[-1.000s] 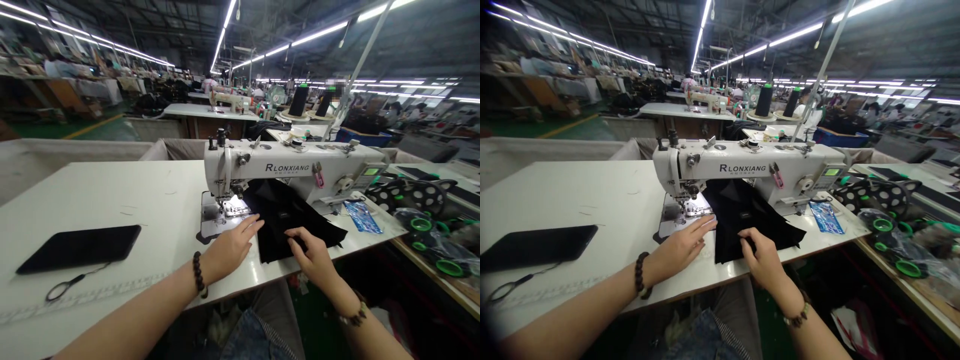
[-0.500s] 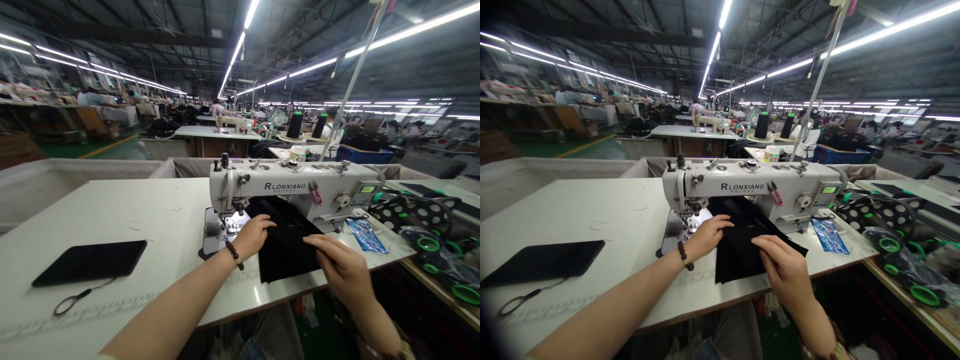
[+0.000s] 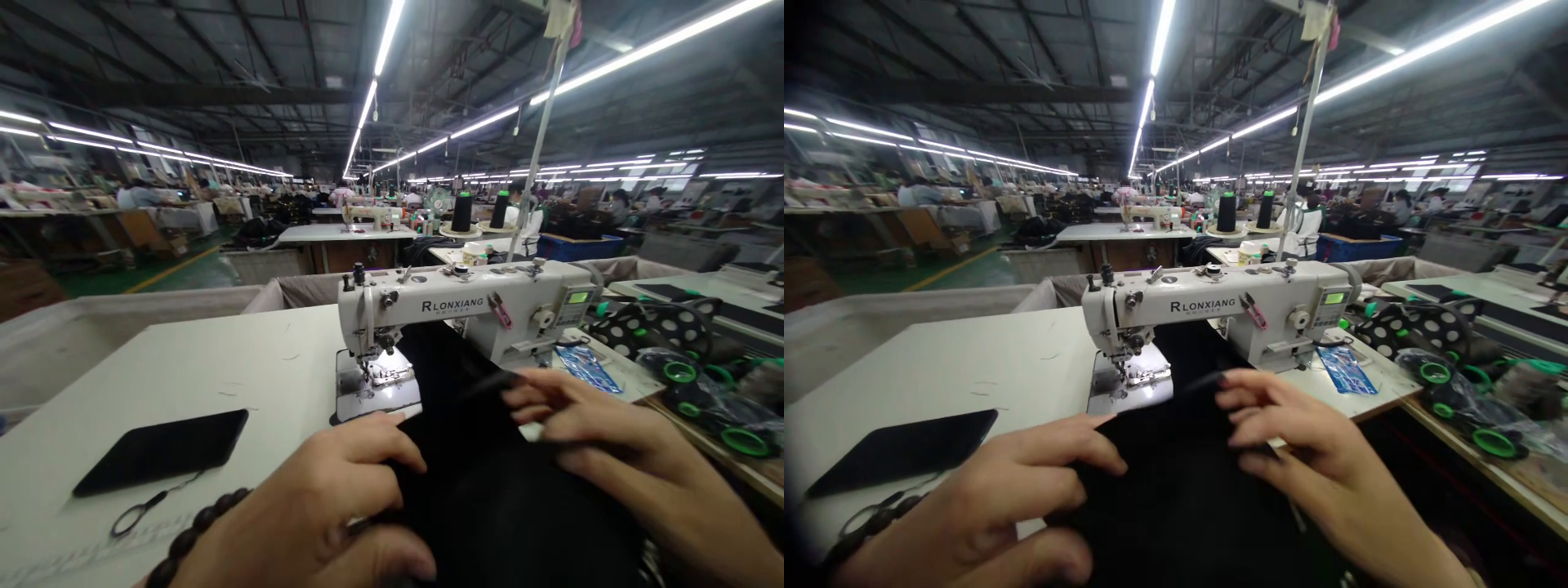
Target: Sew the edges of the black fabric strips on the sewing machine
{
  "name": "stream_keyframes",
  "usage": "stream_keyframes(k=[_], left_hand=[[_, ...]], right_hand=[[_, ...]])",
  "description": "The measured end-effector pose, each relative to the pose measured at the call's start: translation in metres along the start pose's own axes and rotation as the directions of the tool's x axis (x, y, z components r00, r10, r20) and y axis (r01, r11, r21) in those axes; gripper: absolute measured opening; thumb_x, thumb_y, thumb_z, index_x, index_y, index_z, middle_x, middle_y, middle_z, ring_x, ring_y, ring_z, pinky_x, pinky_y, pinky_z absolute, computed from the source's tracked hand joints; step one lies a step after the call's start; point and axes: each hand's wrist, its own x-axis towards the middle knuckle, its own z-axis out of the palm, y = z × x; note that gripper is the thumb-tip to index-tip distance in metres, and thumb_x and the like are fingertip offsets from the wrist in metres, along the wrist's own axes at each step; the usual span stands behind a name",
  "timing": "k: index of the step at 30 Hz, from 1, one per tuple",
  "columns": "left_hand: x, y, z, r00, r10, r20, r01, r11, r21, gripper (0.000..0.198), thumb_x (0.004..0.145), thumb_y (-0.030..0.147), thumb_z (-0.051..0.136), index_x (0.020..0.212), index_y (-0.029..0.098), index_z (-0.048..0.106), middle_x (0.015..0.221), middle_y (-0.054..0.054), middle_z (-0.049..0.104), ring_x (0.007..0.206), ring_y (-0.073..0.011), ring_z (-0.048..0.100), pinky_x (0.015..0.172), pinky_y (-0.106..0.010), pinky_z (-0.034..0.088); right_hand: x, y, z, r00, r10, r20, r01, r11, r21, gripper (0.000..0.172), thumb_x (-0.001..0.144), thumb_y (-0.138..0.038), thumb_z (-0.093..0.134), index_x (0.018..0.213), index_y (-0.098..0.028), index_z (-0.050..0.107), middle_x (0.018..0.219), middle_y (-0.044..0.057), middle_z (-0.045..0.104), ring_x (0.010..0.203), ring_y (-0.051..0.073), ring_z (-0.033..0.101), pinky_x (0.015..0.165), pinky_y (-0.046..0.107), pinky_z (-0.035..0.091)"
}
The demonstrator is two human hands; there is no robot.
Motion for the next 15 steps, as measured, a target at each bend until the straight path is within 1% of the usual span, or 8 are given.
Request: stream_keyframes(k=[2, 4, 7, 9, 10, 11, 13, 15], left_hand=[[-0.003, -0.002, -0.010, 1.000, -0.027, -0.001, 0.027, 1.000, 0.005, 0.028, 0.085, 0.035, 0.051, 0.062, 0.019, 0.057, 0.094, -0.002, 0.063, 0.087, -0.0164, 0.058, 0.077, -0.021, 0.047], [-0.008, -0.006, -0.017, 0.999, -0.047, -0.006, 0.048, 0.999, 0.008, 0.027, 0.084, 0.028, 0.050, 0.060, 0.018, 0.054, 0.091, -0.004, 0.062, 0.081, -0.0163, 0.057, 0.073, -0.023, 0.047], [-0.020, -0.015, -0.024, 0.997, -0.079, 0.011, 0.079, 0.997, -0.019, 0.022, 0.081, 0.018, 0.050, 0.060, 0.017, 0.052, 0.088, -0.003, 0.060, 0.075, -0.0132, 0.055, 0.070, -0.022, 0.046], [-0.031, -0.023, -0.029, 0.995, -0.097, 0.026, 0.097, 0.995, -0.024, 0.019, 0.079, 0.015, 0.051, 0.060, 0.017, 0.051, 0.087, -0.002, 0.059, 0.076, -0.0124, 0.055, 0.070, -0.020, 0.045], [-0.035, -0.028, -0.032, 0.993, -0.116, 0.030, 0.116, 0.993, -0.012, 0.018, 0.078, 0.014, 0.052, 0.061, 0.017, 0.052, 0.089, -0.003, 0.058, 0.079, -0.0129, 0.055, 0.072, -0.021, 0.044], [-0.039, -0.032, -0.035, 0.989, -0.145, 0.028, 0.145, 0.989, 0.006, 0.014, 0.078, 0.014, 0.053, 0.064, 0.017, 0.053, 0.095, -0.004, 0.057, 0.083, -0.0139, 0.055, 0.076, -0.022, 0.044], [-0.044, -0.039, -0.041, 0.973, -0.228, 0.020, 0.227, 0.973, 0.040, 0.002, 0.076, 0.018, 0.057, 0.075, 0.018, 0.058, 0.112, -0.007, 0.052, 0.092, -0.0168, 0.054, 0.084, -0.027, 0.043], [-0.042, -0.043, -0.044, 0.952, -0.307, -0.014, 0.308, 0.950, 0.048, 0.013, 0.075, 0.023, 0.061, 0.087, 0.019, 0.061, 0.126, -0.009, 0.044, 0.102, -0.0213, 0.052, 0.091, -0.034, 0.040]], right_hand=[[0.023, -0.005, 0.021, 0.978, 0.093, 0.188, -0.145, 0.946, 0.288, 0.023, 0.079, -0.041, 0.058, 0.072, -0.022, 0.069, 0.108, 0.009, 0.060, 0.101, 0.025, 0.056, 0.083, 0.035, 0.048], [0.041, -0.001, 0.041, 0.920, 0.140, 0.366, -0.331, 0.775, 0.538, 0.022, 0.076, -0.040, 0.061, 0.074, -0.019, 0.068, 0.097, 0.008, 0.063, 0.089, 0.021, 0.060, 0.075, 0.033, 0.050], [0.054, 0.010, 0.070, 0.805, 0.090, 0.586, -0.555, 0.464, 0.690, 0.025, 0.067, -0.039, 0.070, 0.071, -0.015, 0.068, 0.067, 0.002, 0.063, 0.066, 0.014, 0.060, 0.064, 0.026, 0.048], [0.057, 0.013, 0.086, 0.785, 0.080, 0.615, -0.599, 0.354, 0.718, 0.028, 0.061, -0.039, 0.074, 0.068, -0.014, 0.066, 0.058, -0.001, 0.059, 0.060, 0.012, 0.057, 0.062, 0.024, 0.046], [0.058, 0.011, 0.092, 0.794, 0.091, 0.601, -0.591, 0.351, 0.727, 0.028, 0.060, -0.039, 0.074, 0.066, -0.014, 0.065, 0.058, -0.002, 0.058, 0.057, 0.011, 0.056, 0.060, 0.023, 0.045], [0.059, 0.008, 0.098, 0.812, 0.103, 0.575, -0.564, 0.391, 0.727, 0.028, 0.062, -0.039, 0.073, 0.065, -0.013, 0.064, 0.058, -0.002, 0.057, 0.055, 0.010, 0.053, 0.057, 0.022, 0.043], [0.060, -0.003, 0.105, 0.873, 0.107, 0.475, -0.446, 0.569, 0.691, 0.025, 0.069, -0.037, 0.067, 0.061, -0.014, 0.060, 0.060, -0.003, 0.054, 0.054, 0.009, 0.048, 0.053, 0.020, 0.038], [0.062, -0.017, 0.109, 0.932, 0.046, 0.360, -0.266, 0.761, 0.592, 0.023, 0.075, -0.029, 0.061, 0.058, -0.014, 0.057, 0.060, -0.003, 0.051, 0.055, 0.009, 0.045, 0.052, 0.020, 0.035]])
